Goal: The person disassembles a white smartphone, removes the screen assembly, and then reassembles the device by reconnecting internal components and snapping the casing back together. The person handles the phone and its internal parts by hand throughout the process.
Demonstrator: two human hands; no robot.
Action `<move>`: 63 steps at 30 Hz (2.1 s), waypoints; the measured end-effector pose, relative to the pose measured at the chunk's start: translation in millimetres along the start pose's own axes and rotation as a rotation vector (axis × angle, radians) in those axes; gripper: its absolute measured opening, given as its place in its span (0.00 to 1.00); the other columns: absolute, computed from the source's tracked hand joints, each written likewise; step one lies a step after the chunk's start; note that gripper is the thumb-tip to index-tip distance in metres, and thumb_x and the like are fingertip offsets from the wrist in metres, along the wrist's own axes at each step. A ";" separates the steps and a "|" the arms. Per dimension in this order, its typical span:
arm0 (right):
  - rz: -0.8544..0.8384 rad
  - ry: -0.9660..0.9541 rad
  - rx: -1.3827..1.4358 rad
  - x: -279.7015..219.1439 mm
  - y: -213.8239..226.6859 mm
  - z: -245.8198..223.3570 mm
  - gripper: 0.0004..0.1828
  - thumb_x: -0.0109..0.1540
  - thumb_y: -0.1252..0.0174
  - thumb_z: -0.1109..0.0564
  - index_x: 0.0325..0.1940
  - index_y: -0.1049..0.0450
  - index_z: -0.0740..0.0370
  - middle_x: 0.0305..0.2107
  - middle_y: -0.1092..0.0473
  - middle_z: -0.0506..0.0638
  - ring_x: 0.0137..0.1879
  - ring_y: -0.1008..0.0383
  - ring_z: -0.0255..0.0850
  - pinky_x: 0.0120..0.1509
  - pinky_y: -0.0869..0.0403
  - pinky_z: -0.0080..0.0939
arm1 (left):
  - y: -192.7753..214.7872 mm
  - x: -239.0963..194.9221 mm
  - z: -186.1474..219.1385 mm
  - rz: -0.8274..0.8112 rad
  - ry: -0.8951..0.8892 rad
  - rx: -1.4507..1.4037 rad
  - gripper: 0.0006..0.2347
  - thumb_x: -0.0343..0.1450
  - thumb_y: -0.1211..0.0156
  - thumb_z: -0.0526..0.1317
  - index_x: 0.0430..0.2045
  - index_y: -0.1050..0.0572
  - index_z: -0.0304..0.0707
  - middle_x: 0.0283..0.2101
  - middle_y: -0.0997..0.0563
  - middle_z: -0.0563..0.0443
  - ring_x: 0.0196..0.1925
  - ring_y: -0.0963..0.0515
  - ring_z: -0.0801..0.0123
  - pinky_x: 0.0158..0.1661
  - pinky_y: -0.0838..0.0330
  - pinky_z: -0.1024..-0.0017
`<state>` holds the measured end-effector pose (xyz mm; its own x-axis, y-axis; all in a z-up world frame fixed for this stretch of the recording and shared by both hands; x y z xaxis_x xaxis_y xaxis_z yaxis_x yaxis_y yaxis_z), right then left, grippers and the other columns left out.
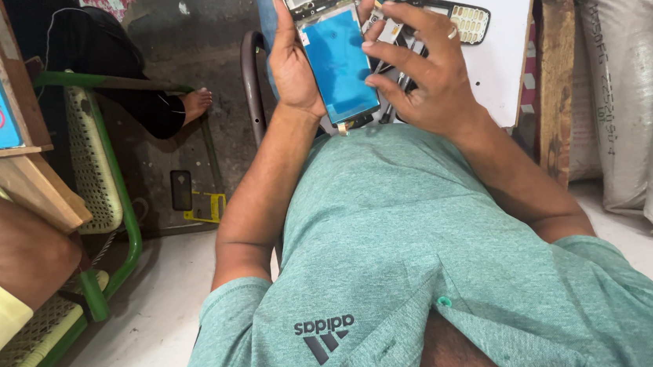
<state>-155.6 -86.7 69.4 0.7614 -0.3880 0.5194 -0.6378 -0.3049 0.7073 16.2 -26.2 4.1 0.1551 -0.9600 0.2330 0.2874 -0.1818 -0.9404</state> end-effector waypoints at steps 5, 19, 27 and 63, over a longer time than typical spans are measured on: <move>-0.055 -0.231 0.429 -10.2 -5.5 6.6 0.33 0.62 0.22 0.53 0.67 0.30 0.57 0.55 0.33 0.55 0.54 0.22 0.39 0.52 0.17 0.34 | -1.7 -1.4 2.3 -0.009 -0.003 0.033 0.31 0.82 0.70 0.63 0.70 0.40 0.37 0.69 0.31 0.37 0.70 0.27 0.54 0.70 0.31 0.53; -0.253 -0.215 0.532 -12.9 -14.0 6.9 0.31 0.59 0.24 0.57 0.64 0.28 0.59 0.45 0.28 0.53 0.47 0.20 0.36 0.51 0.17 0.33 | 0.3 -4.2 -2.1 -0.041 0.007 0.069 0.32 0.82 0.72 0.64 0.69 0.39 0.36 0.68 0.30 0.37 0.68 0.26 0.56 0.66 0.26 0.57; -0.193 -0.220 0.509 -7.8 -5.5 1.6 0.27 0.61 0.26 0.56 0.62 0.26 0.59 0.45 0.28 0.52 0.46 0.22 0.36 0.49 0.19 0.33 | -3.8 -0.5 -0.1 0.008 0.007 -0.005 0.32 0.82 0.72 0.63 0.73 0.42 0.39 0.71 0.34 0.36 0.69 0.28 0.55 0.68 0.29 0.54; -0.091 0.126 0.280 16.2 6.9 -31.7 0.10 0.59 0.29 0.60 0.44 0.20 0.57 0.41 0.24 0.47 0.48 0.24 0.41 0.58 0.27 0.44 | 0.9 -1.7 -6.9 0.154 -0.048 -0.064 0.33 0.82 0.69 0.62 0.70 0.40 0.31 0.66 0.28 0.31 0.65 0.24 0.53 0.66 0.26 0.56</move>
<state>-144.0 -67.5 97.9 0.8142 -0.2424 0.5276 -0.5600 -0.5676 0.6034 9.6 -26.2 1.2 0.2379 -0.9666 0.0952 0.1959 -0.0482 -0.9794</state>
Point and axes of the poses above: each hand's wrist, its own x-axis towards the middle knuckle, its own y-axis out of the back of the hand, z = x × y, the point moved 3 cm from there along x, towards the middle knuckle
